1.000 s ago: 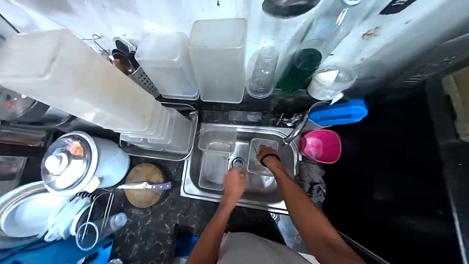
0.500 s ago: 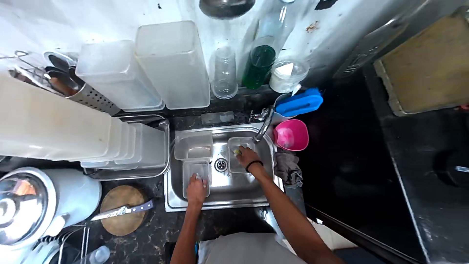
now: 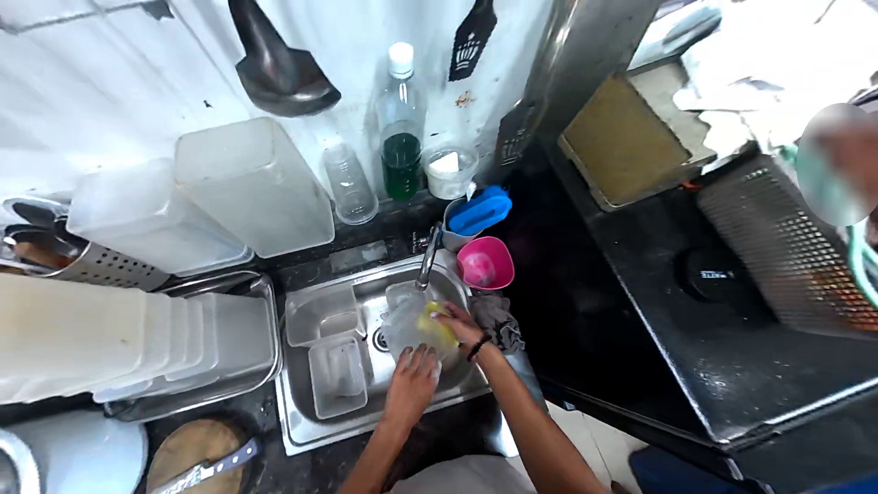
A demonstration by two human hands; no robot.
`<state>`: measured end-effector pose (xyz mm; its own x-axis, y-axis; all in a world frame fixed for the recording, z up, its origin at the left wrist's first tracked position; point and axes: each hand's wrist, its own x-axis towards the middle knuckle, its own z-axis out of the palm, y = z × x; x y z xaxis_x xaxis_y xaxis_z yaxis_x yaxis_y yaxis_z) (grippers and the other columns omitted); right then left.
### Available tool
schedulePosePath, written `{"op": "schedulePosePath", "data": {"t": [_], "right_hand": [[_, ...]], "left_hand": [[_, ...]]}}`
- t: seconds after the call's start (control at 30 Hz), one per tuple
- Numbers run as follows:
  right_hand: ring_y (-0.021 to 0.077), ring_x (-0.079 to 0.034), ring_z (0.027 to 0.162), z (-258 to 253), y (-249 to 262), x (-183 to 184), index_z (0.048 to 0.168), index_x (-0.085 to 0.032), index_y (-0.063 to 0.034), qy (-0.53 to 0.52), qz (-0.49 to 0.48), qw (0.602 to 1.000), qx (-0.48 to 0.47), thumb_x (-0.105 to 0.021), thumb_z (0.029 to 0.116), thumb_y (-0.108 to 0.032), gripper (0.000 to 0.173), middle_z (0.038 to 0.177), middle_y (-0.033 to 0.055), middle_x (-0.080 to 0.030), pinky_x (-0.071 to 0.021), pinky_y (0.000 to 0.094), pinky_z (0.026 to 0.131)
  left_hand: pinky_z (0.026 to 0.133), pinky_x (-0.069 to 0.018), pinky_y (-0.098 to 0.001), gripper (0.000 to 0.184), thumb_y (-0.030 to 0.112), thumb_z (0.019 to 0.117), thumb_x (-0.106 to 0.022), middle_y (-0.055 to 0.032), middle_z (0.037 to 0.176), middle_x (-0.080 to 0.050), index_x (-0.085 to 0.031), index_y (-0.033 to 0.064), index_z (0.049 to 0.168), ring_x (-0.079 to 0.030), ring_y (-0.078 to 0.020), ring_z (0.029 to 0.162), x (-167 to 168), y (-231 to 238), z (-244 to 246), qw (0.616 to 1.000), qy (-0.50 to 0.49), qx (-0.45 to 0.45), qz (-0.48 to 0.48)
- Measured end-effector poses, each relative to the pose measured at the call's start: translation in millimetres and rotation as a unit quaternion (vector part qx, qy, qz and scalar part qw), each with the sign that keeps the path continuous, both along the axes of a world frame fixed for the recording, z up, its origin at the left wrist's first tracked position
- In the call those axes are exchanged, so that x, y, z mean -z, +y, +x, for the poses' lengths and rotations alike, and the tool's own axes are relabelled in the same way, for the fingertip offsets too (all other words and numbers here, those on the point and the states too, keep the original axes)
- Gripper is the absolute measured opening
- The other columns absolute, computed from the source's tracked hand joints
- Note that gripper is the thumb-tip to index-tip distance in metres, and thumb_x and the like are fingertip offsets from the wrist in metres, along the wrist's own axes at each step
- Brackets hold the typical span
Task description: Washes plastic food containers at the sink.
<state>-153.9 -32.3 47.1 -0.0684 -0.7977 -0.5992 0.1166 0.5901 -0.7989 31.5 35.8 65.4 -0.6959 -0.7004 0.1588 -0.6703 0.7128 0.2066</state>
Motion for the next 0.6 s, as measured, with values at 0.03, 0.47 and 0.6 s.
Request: {"op": "schedulePosePath", "data": {"t": [0.03, 0.47, 0.6], "right_hand": [[0.0239, -0.065, 0.115, -4.0, -4.6, 4.5, 0.144, -0.050, 0.0016, 0.063, -0.014, 0.998, -0.014, -0.067, 0.0960, -0.013, 0.053, 0.131, 0.0216, -0.062, -0.0546, 0.0385, 0.098], [0.0182, -0.068, 0.102, 12.8, 12.5, -30.5, 0.144, -0.049, 0.0014, -0.049, -0.045, 0.995, 0.078, -0.049, 0.1056, -0.015, 0.042, 0.122, 0.0165, -0.066, -0.0580, 0.0356, 0.090], [0.0229, -0.071, 0.087, 28.0, -7.2, -0.1, 0.139, -0.048, -0.0059, -0.321, -0.008, 0.925, 0.205, -0.036, 0.1093, -0.029, 0.040, 0.105, 0.0132, -0.070, -0.0615, 0.0409, 0.074]], "left_hand": [[0.105, -0.0482, -0.0538, 0.019, 0.011, 0.0932, -0.066, -0.0064, 0.129, -0.070, -0.075, 0.0081, 0.110, -0.063, -0.0274, 0.126, 16.4, -5.8, -1.0, 1.000, -0.009, 0.012, -0.001], [0.101, -0.0515, -0.0551, 0.042, 0.019, 0.1015, -0.058, -0.0256, 0.124, -0.067, -0.057, -0.0038, 0.137, -0.067, -0.0399, 0.112, 18.3, -175.0, -22.7, 0.936, 0.146, -0.205, 0.246], [0.103, -0.0488, -0.0592, 0.062, 0.020, 0.1020, -0.062, -0.0207, 0.139, -0.061, -0.034, 0.0071, 0.156, -0.064, -0.0404, 0.120, 33.4, -246.5, -49.2, 0.913, 0.180, -0.184, 0.315]]}}
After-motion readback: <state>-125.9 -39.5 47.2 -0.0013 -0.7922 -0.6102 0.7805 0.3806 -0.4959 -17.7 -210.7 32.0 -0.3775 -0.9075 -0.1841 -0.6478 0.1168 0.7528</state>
